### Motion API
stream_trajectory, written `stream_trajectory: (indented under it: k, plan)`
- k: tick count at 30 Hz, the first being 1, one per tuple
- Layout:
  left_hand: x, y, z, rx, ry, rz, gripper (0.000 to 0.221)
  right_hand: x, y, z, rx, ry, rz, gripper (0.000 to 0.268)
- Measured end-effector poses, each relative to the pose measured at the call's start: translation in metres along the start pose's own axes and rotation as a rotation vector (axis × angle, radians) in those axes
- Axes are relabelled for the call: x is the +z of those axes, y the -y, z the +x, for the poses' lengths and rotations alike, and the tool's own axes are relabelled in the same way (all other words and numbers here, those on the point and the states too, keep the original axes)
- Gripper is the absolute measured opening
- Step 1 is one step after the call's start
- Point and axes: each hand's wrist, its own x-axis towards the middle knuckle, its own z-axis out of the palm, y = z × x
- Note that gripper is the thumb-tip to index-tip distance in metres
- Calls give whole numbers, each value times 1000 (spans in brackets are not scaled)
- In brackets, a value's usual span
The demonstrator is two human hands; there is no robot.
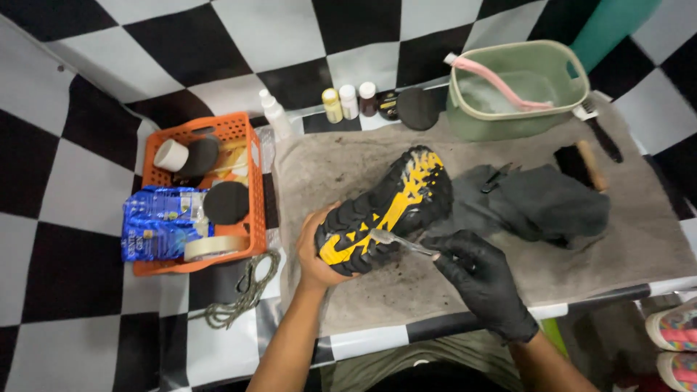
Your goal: Cleaning and inspecting the sole of a hiking boot using a scraping tool and a brush.
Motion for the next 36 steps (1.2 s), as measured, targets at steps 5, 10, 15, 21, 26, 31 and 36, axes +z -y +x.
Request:
stream_trajectory:
  k: [5, 10, 15, 21, 26, 31, 36]
  plan:
    - [3, 0, 2, 33, -30, -15, 97, 8, -1, -10, -18, -55, -35, 12]
    - [3, -2, 3, 21, -33, -23, 96, 2, -6, -8, -83, -10, -108, 4]
    - [3, -2, 1, -6, -26, -11, 101, -3, 0, -7, -100, -60, -54, 5]
    - [3, -2, 2, 24, -30, -26, 99, 0, 4, -4, -141, -32, -117, 4]
    - [5, 2, 0, 29, -34, -36, 95, -4, 21, 0, -156, 47, -155, 3]
    - [4, 3, -1, 36, -32, -41, 100, -5, 27, 6, -154, 126, -156, 17]
    - [4, 2, 1, 32, -33, -43, 99, -4, 26, 6, -146, 136, -15, 9]
